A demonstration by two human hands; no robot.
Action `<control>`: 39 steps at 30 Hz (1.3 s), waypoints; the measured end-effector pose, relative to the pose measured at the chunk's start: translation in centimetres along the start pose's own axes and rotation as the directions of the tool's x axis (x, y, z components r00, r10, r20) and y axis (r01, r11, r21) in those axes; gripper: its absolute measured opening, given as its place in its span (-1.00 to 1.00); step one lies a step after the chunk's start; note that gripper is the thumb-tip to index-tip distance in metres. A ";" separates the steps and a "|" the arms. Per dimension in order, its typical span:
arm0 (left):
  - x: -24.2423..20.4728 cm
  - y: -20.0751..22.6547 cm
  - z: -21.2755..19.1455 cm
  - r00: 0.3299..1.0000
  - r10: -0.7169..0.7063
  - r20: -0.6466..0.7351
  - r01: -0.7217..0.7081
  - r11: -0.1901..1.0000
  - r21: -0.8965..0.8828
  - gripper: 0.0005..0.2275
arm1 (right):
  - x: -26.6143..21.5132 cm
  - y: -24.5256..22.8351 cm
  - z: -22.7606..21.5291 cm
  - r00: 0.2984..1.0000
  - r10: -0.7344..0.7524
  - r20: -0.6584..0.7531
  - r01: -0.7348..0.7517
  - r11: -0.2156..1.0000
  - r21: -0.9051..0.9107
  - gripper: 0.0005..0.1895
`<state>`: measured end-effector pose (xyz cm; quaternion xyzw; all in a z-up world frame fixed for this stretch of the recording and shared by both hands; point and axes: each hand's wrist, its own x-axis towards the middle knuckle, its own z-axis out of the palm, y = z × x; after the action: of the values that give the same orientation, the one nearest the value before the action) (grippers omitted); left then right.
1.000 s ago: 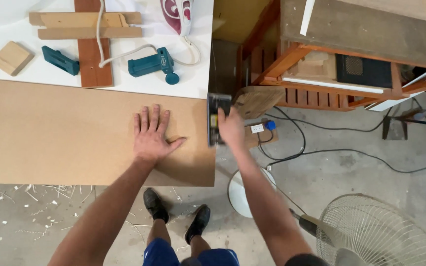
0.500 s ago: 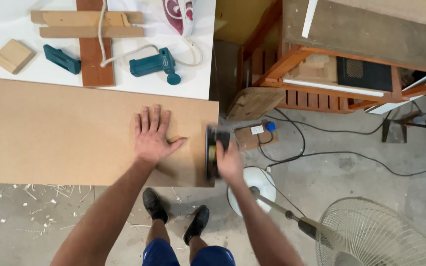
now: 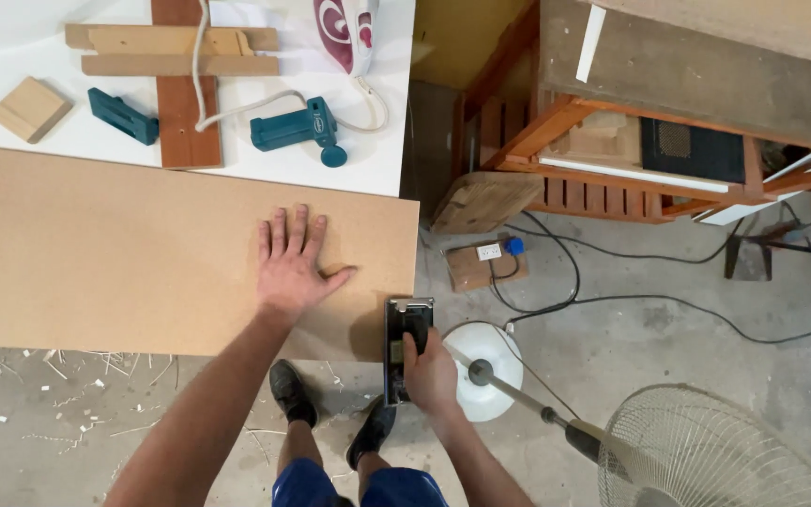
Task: The person irons a white plastic strip on a workbench, then uses a hand plane on a small wooden block. They place a large brown board on the table and use a hand plane and a sanding block to smooth its edge. The person wears black shoes throughout.
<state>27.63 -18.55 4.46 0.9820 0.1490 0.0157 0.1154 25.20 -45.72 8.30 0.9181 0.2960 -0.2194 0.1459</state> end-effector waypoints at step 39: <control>-0.4 -0.4 1.4 0.967 0.067 -0.245 -0.067 0.998 0.007 -0.14 | 2.7 -1.8 5.3 0.833 0.372 -0.409 -0.129 0.850 0.511 -0.60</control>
<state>27.23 -18.64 3.00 0.9769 0.1289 0.1408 0.0962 24.44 -45.13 2.16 0.9821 0.1355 -0.0198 -0.1294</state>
